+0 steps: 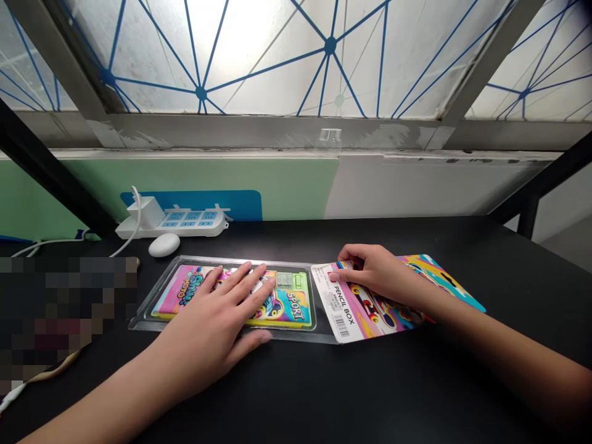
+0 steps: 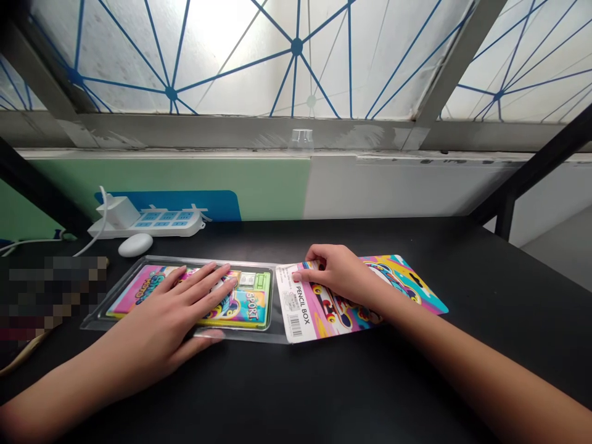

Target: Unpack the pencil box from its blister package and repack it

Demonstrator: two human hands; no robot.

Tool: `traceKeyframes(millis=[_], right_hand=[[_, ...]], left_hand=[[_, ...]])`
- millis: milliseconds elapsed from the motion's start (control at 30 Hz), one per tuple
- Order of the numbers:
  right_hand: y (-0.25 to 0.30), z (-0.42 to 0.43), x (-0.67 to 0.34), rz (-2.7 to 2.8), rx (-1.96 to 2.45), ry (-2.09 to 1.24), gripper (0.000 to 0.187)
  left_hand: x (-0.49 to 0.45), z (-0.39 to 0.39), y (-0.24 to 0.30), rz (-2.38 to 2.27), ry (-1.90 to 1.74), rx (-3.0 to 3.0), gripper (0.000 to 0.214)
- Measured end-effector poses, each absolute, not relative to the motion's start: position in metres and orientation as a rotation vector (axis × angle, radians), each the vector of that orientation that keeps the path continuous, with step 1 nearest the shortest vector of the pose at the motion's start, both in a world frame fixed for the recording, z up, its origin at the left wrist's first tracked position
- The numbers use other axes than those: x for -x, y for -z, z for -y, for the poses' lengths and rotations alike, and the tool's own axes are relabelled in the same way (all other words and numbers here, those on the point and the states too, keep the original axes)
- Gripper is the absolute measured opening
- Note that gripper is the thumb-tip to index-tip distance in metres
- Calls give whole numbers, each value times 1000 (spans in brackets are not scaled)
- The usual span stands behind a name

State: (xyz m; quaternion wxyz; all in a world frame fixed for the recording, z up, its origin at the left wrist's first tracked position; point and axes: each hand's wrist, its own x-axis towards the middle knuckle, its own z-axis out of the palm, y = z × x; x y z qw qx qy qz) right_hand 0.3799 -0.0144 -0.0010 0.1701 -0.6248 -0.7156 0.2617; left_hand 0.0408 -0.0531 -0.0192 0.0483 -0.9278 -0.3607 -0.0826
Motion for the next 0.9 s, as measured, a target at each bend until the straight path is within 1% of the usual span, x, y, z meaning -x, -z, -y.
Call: traceKeyframes(millis=[100, 233, 467, 633, 733, 800, 833, 900], right_hand=[[-1, 20, -372, 1968, 1810, -771, 42], [-2, 24, -364, 1919, 1831, -815, 42], [2, 24, -354, 1922, 1842, -865, 44], [5, 28, -336, 1964, 1801, -807, 40], [4, 28, -332, 1988, 1795, -794, 41], [3, 28, -336, 2002, 1789, -814, 42], [3, 27, -339, 2007, 1783, -827, 43], [3, 25, -350, 2017, 1768, -852, 43]], left_hand=[[-46, 56, 19, 1119, 222, 2830, 57], [-56, 60, 17, 1167, 158, 2836, 55], [-65, 65, 15, 1205, 76, 2828, 56], [-72, 68, 13, 1227, 124, 2881, 58], [-68, 70, 10, 1248, 240, 2984, 64], [-62, 73, 5, 1275, 412, 3086, 67], [-58, 74, 2, 1299, 535, 3138, 64], [-51, 73, -5, 1356, 854, 3213, 52]])
